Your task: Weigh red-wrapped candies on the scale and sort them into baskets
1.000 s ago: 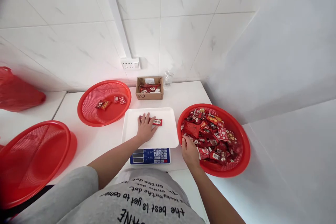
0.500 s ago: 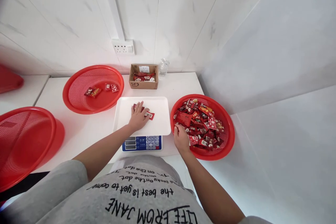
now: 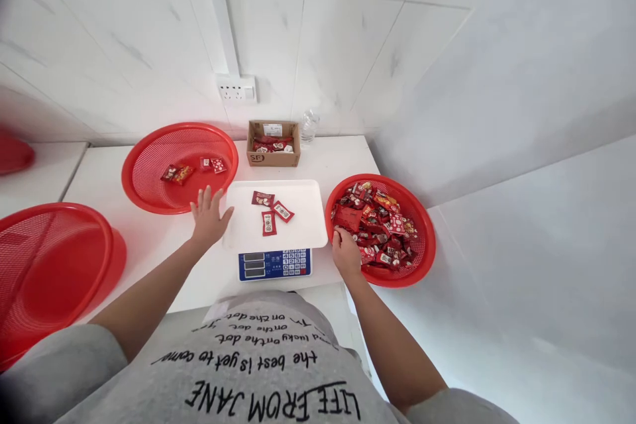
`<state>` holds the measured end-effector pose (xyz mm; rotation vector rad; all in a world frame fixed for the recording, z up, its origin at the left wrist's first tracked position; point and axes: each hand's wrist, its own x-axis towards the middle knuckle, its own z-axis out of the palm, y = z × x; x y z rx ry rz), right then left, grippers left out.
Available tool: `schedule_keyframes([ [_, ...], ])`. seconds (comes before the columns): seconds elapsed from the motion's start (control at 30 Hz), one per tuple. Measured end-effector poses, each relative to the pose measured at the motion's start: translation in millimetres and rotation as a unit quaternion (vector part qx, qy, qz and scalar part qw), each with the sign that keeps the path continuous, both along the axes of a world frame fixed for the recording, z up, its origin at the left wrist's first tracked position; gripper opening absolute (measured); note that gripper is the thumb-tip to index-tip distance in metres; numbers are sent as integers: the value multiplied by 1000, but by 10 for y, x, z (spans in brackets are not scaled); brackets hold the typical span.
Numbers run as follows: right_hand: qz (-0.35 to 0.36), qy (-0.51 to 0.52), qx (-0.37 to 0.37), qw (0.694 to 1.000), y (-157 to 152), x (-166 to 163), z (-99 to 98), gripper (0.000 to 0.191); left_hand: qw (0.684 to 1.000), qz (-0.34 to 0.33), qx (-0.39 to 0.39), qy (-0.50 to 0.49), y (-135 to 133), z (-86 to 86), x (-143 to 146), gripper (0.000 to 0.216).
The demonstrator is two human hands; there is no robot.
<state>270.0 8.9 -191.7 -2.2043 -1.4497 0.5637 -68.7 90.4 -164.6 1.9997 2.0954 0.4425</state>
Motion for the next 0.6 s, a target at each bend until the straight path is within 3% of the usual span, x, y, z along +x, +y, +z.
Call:
schedule_keyframes([
  [0.27, -2, -57, -45, 997, -6, -12, -21, 40, 996, 60, -52, 49, -361, 5, -628, 55],
  [0.43, -17, -77, -92, 993, 21, -15, -46, 40, 992, 62, -92, 55, -264, 22, -791, 55],
  [0.6, -10, -92, -94, 991, 15, -55, 32, 40, 986, 115, -93, 76, -220, 130, -1042, 55],
])
